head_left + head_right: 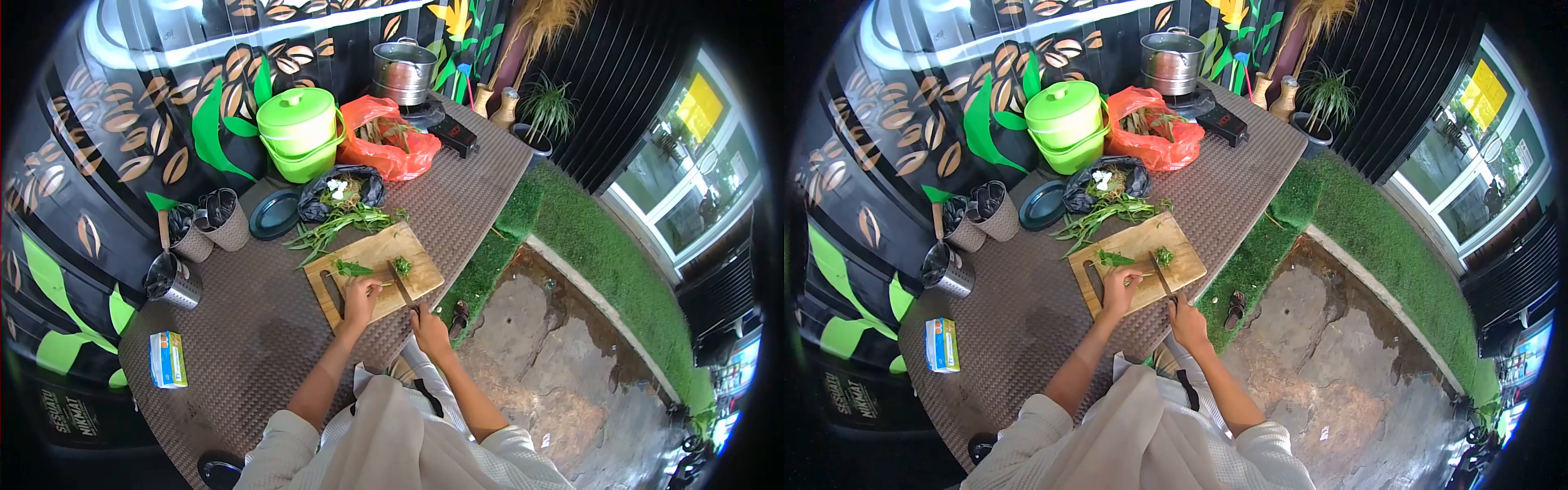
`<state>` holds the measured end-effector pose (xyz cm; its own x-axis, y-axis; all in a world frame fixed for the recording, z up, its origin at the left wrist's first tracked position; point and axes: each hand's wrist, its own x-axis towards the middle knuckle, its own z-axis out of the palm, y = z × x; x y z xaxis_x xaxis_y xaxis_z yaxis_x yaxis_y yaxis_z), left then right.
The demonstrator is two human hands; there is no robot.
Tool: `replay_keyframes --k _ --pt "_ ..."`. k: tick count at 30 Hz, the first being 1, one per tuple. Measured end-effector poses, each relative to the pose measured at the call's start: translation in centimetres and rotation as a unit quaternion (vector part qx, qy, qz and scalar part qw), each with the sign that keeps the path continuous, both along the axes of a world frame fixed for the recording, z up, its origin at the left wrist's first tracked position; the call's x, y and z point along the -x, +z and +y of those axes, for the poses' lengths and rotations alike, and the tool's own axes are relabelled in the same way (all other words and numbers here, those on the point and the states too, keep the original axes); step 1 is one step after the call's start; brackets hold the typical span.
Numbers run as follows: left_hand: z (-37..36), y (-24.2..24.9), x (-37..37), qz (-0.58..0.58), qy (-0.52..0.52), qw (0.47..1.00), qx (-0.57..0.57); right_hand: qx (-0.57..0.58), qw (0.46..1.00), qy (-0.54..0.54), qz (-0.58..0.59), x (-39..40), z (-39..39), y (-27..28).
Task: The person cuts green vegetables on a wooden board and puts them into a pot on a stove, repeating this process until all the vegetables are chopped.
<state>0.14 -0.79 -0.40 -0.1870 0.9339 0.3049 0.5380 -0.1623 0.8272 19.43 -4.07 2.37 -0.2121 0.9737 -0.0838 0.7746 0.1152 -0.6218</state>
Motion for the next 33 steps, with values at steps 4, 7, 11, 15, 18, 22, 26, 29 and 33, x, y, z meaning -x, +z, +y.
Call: replay_keyframes --k 4,7,11,15,18,22,26,29,33 --pt "0.6 -1.0 -0.8 0.025 0.035 0.999 -0.01 0.01 0.999 0.022 -0.048 0.4 0.7 0.4" --pt "0.5 -1.6 -1.0 0.077 0.058 0.995 -0.02 0.009 0.998 0.027 -0.048 0.7 1.2 0.5" --pt "0.2 -1.1 -1.2 0.124 0.071 0.989 -0.048 0.008 0.997 0.025 -0.074 1.6 0.7 1.6" --pt "0.2 -1.1 -1.2 0.129 0.072 0.988 -0.046 0.021 0.994 -0.001 -0.104 2.9 0.7 0.7" --pt "0.1 -1.6 -1.0 0.118 0.069 0.989 -0.057 0.006 0.994 0.014 -0.104 2.9 2.8 -0.7" --pt "0.2 -1.9 -1.2 0.105 0.07 0.991 -0.052 0.015 0.993 0.039 -0.106 2.4 3.3 0.2" --pt "0.1 -1.3 -1.3 0.104 0.079 0.99 -0.054 0.041 0.992 0.013 -0.115 3.5 1.5 0.9" --pt "-0.1 -1.0 -1.2 0.119 0.078 0.989 -0.049 0.02 0.994 0.004 -0.105 4.0 2.5 -0.6" --pt "0.2 -1.9 -1.1 0.088 0.07 0.992 -0.058 -0.007 0.996 0.018 -0.088 3.3 3.0 -0.6"
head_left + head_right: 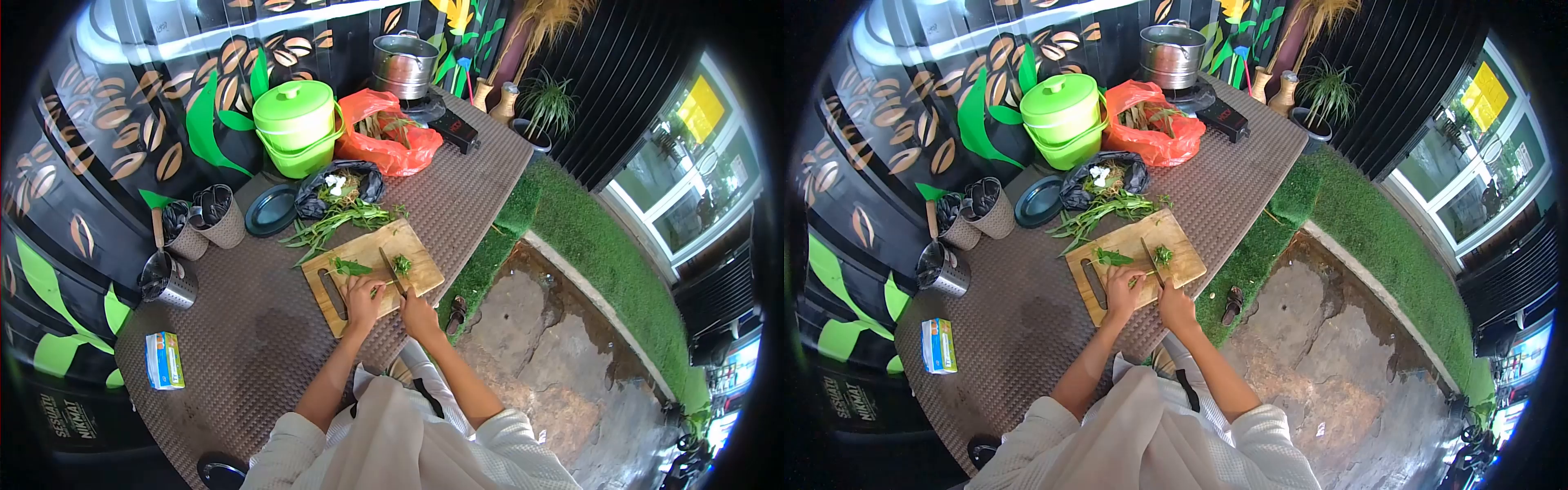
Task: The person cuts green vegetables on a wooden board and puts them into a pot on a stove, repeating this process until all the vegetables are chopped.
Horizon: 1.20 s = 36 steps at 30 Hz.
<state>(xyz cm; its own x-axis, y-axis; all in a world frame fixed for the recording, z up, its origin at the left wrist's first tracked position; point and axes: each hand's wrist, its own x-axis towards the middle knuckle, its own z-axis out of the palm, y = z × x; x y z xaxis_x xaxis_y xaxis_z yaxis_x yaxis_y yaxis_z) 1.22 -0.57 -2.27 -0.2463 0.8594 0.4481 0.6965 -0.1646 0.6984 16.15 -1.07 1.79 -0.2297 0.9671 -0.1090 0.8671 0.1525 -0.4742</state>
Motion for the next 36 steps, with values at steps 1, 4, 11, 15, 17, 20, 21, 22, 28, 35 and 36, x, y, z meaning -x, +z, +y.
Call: replay_keyframes --k 1,4,11,15,17,20,21,22,28,35,36 --pt "-0.1 0.2 -0.1 0.018 0.009 1.0 0.003 -0.014 1.0 0.004 -0.002 -0.1 -0.4 -0.1" --pt "-0.1 0.5 0.0 0.041 0.018 0.999 0.005 0.031 0.999 -0.017 -0.026 0.7 -1.2 0.2" --pt "-0.1 0.3 0.0 0.039 0.014 0.999 0.018 -0.015 1.0 0.013 -0.006 0.3 0.2 0.2" --pt "-0.3 0.6 0.0 0.049 0.013 0.999 -0.002 0.021 0.999 -0.022 -0.028 1.0 -1.0 -1.5" --pt "-0.3 0.8 0.0 0.029 0.013 0.999 0.014 0.016 1.0 -0.002 -0.01 1.1 0.5 -1.4" --pt "-0.4 1.0 0.0 0.036 0.012 0.999 0.022 0.032 0.999 -0.007 -0.005 0.9 0.1 0.8" --pt "-0.2 0.8 0.1 0.036 0.013 0.999 0.021 0.04 0.999 -0.008 -0.016 0.9 -0.2 1.0" --pt "-0.2 0.6 0.1 0.046 0.017 0.999 0.015 0.045 0.999 -0.02 -0.019 1.0 -0.9 1.0" --pt "-0.6 1.0 -0.1 0.029 0.015 0.999 0.024 0.016 1.0 -0.008 0.004 1.4 0.2 -0.7" --pt "-0.5 1.4 -0.2 0.043 0.021 0.998 0.032 0.022 0.999 -0.024 -0.012 2.2 -1.2 -0.1" --pt "-0.5 1.1 -0.2 0.043 0.022 0.998 0.034 0.02 1.0 -0.012 0.01 2.2 -0.2 -0.5"
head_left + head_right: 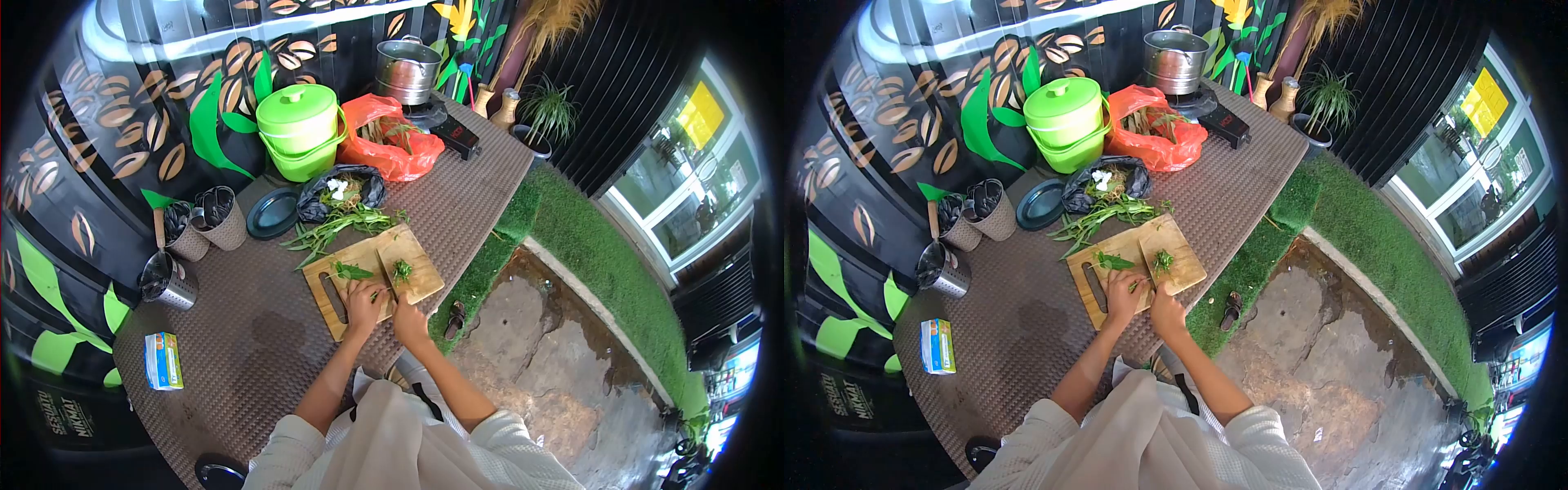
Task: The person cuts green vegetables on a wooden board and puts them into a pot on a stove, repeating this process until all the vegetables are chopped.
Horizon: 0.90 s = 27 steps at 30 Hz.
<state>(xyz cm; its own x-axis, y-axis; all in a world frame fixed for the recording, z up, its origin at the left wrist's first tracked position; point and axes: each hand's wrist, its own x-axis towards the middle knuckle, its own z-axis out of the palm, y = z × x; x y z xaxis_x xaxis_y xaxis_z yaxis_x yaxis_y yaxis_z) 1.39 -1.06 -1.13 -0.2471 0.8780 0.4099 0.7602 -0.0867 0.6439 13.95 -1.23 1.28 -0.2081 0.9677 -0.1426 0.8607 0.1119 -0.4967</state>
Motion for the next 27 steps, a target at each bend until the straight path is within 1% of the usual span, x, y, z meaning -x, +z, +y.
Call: replay_keyframes --k 1,3,4,7,9,12,15,17,18,21,23,26,27 --pt "0.0 -0.2 0.0 -0.004 -0.001 1.0 0.005 0.002 1.0 -0.001 0.001 -0.4 0.1 -0.5" --pt "0.2 -0.2 0.1 -0.006 -0.003 1.0 0.005 -0.028 0.999 0.014 0.017 -0.7 0.6 -0.6" --pt "0.1 -0.1 0.1 -0.007 0.0 1.0 -0.003 -0.007 1.0 0.004 -0.006 -0.7 0.0 -0.3" --pt "0.1 -0.2 0.1 -0.007 0.001 1.0 -0.013 -0.002 0.999 -0.03 -0.012 0.4 -1.7 0.2" --pt "0.3 -0.4 0.0 -0.004 0.001 1.0 -0.014 -0.014 0.999 -0.026 -0.011 0.5 -0.8 0.3" --pt "0.1 -0.8 0.1 -0.007 -0.001 1.0 -0.011 -0.019 0.999 -0.011 0.024 0.2 -0.1 -0.4" --pt "0.2 -0.3 0.2 -0.002 0.0 1.0 0.0 -0.017 1.0 -0.014 0.008 0.3 -1.2 0.3" --pt "0.0 0.0 0.1 0.002 -0.005 1.0 -0.017 0.022 0.999 -0.03 -0.007 0.6 -2.0 0.2" --pt "0.1 0.0 -0.1 0.001 -0.005 1.0 -0.017 -0.002 1.0 -0.031 -0.007 0.6 -1.8 -0.1" --pt "-0.3 0.3 -0.1 0.014 -0.012 1.0 -0.015 -0.003 1.0 -0.027 0.001 -0.1 -0.4 -0.2" --pt "-0.5 0.9 -0.1 0.044 -0.038 0.998 -0.012 0.011 1.0 -0.028 0.005 -0.4 0.3 0.6" --pt "-0.4 0.8 -0.1 0.035 -0.065 0.997 -0.028 0.03 0.999 -0.013 0.018 -1.2 0.7 1.2" --pt "-0.1 0.1 0.1 0.034 -0.066 0.997 -0.028 0.032 0.999 -0.009 0.016 -1.4 0.6 1.3"
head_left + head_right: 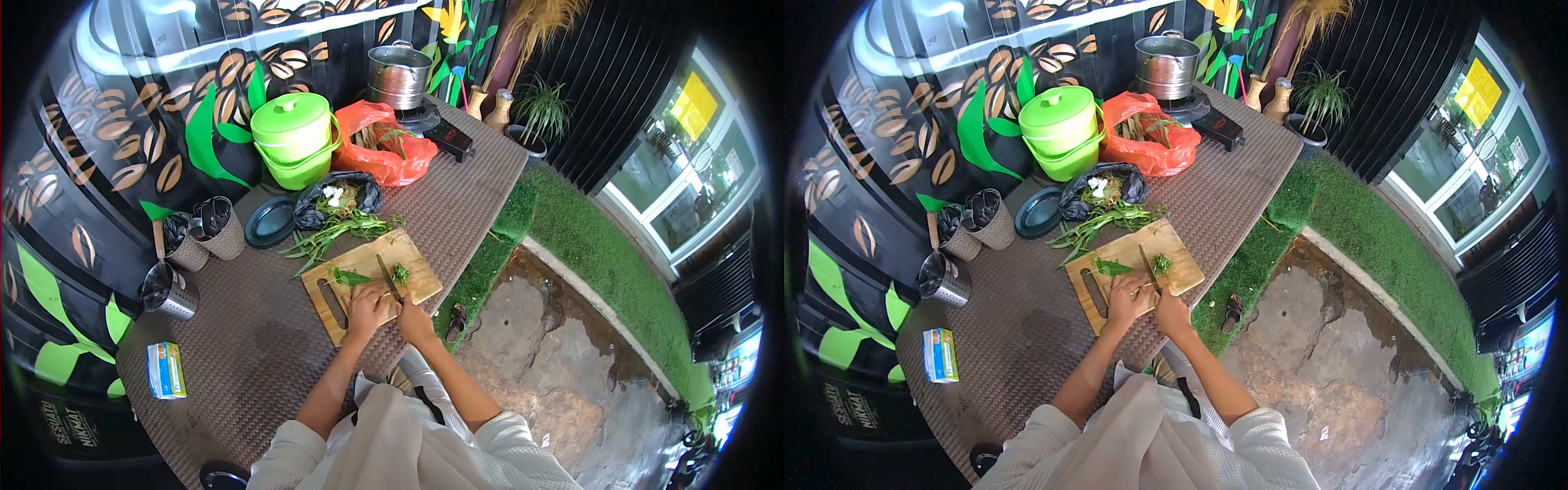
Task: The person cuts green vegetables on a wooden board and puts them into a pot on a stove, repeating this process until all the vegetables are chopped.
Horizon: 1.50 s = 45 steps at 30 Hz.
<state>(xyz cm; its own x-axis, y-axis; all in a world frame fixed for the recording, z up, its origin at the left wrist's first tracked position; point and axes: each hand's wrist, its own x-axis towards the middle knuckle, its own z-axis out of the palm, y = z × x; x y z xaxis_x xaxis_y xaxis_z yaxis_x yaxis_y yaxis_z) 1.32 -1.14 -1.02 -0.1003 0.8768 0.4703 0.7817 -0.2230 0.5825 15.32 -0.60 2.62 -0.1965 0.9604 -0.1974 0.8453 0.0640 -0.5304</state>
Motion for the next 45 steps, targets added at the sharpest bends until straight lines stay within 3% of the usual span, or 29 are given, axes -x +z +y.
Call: replay_keyframes --k 2,5,14,30,38,45 --pt "0.7 -2.0 0.4 -0.058 -0.007 0.998 -0.002 0.003 1.0 0.004 0.0 0.0 -0.4 0.4" --pt "0.3 -0.5 0.1 -0.066 0.003 0.998 -0.002 0.007 1.0 -0.005 -0.018 0.6 -1.7 0.4" --pt "0.3 -0.5 0.1 -0.071 -0.005 0.997 0.012 -0.046 0.999 -0.001 0.005 1.1 -0.3 -1.3" --pt "0.0 0.3 0.1 -0.106 0.003 0.994 0.026 0.013 1.0 -0.024 -0.006 2.2 -0.8 -0.8" --pt "0.3 -0.2 0.2 -0.11 0.013 0.994 0.008 -0.046 0.998 -0.022 -0.032 2.3 -2.2 -1.7" --pt "0.0 0.0 0.2 -0.109 -0.002 0.994 0.008 -0.022 0.999 -0.026 -0.014 1.9 -0.9 -1.4"
